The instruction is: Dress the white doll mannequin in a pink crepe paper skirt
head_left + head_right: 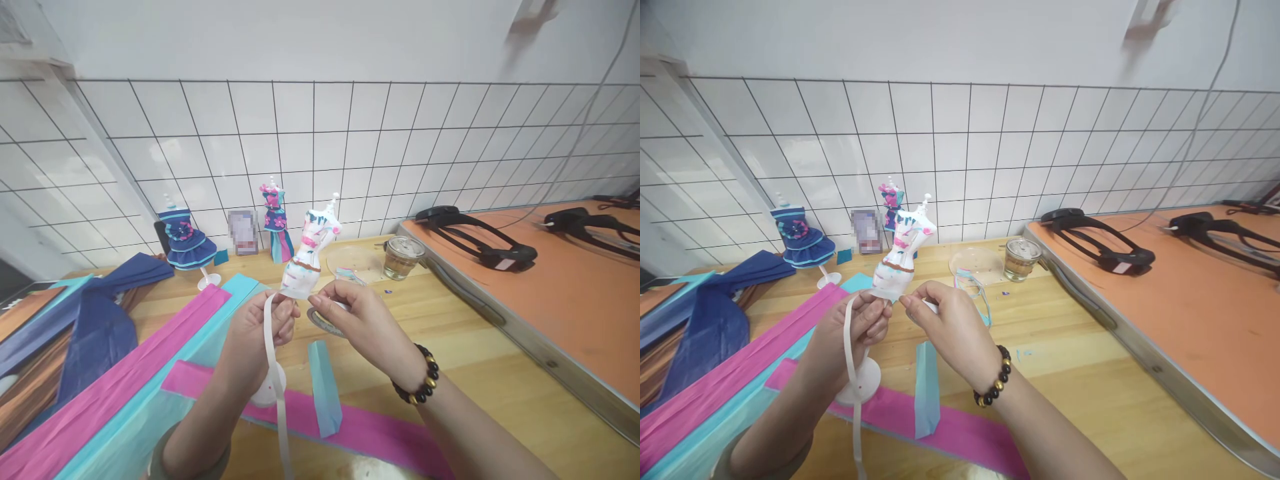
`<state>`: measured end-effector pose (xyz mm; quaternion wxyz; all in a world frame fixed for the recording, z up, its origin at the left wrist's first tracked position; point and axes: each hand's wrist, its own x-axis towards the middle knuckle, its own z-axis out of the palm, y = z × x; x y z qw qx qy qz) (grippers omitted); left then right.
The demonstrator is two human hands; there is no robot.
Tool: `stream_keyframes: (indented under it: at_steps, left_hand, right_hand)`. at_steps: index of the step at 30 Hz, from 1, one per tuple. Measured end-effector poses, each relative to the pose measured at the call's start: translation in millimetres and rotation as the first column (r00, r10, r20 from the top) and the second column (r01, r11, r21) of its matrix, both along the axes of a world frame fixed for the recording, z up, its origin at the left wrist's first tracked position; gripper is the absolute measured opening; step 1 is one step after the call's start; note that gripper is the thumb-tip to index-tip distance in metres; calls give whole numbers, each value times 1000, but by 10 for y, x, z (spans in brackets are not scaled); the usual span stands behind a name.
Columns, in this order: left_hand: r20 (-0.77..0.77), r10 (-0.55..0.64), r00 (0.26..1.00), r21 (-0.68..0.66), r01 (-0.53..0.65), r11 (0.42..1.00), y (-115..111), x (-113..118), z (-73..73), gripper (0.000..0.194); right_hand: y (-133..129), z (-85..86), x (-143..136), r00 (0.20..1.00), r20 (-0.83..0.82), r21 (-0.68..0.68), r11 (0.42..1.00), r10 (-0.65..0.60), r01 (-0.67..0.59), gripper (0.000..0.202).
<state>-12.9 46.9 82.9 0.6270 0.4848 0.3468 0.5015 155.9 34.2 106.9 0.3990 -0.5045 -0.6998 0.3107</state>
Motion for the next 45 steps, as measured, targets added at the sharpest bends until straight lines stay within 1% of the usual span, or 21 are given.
stream_keyframes:
  at_steps: [7,13,18,22,25,29,32,34,37,40,43,45]
  left_hand:
    - [39,-9,999,-38,11,999,4,25,7,13]
    - [70,-32,997,-56,36,998,-2,16,4,13]
    - [86,-43,995,-54,48,997,-12,24,12,13]
    - [100,-90,991,-79,98,992,-5,11,23,15]
    - [108,-143,984,-113,155,981,0,0,25,17]
    - [77,-172,982,-147,181,972,3,3,32,20]
    - [10,-165,986,-160,164,973,7,6,52,21]
    - [-73,-157,985,-132,147,980,9,4,72,22]
    - [-190,-110,975,-56,101,993,13,3,99,27]
    - [-230,14,973,19,-10,1000,26,9,99,38]
    - [-238,154,959,100,-133,986,51,2,72,32]
    - [-271,229,935,176,-186,967,59,-14,61,25]
  right_hand:
    - [22,11,9,1000,-5,-17,1000,-7,7,30]
    - [29,39,16,999,-46,-33,999,22,-24,30]
    - [38,52,47,994,-92,-73,995,57,-64,30]
    - [38,61,96,988,-121,-136,984,100,-116,29]
    - [42,69,135,981,-125,-158,973,147,-166,38]
    - [54,80,159,954,-140,-105,953,267,-282,31]
    - [66,73,155,956,-151,-55,964,250,-260,29]
    - [75,59,149,964,-140,-54,970,226,-236,29]
    - [91,39,142,976,-100,-84,976,194,-203,29]
    - [99,33,140,988,-46,-108,982,149,-153,31]
    - [93,35,137,990,-18,-119,982,143,-144,33]
    - [90,27,132,989,-11,-115,982,147,-147,33]
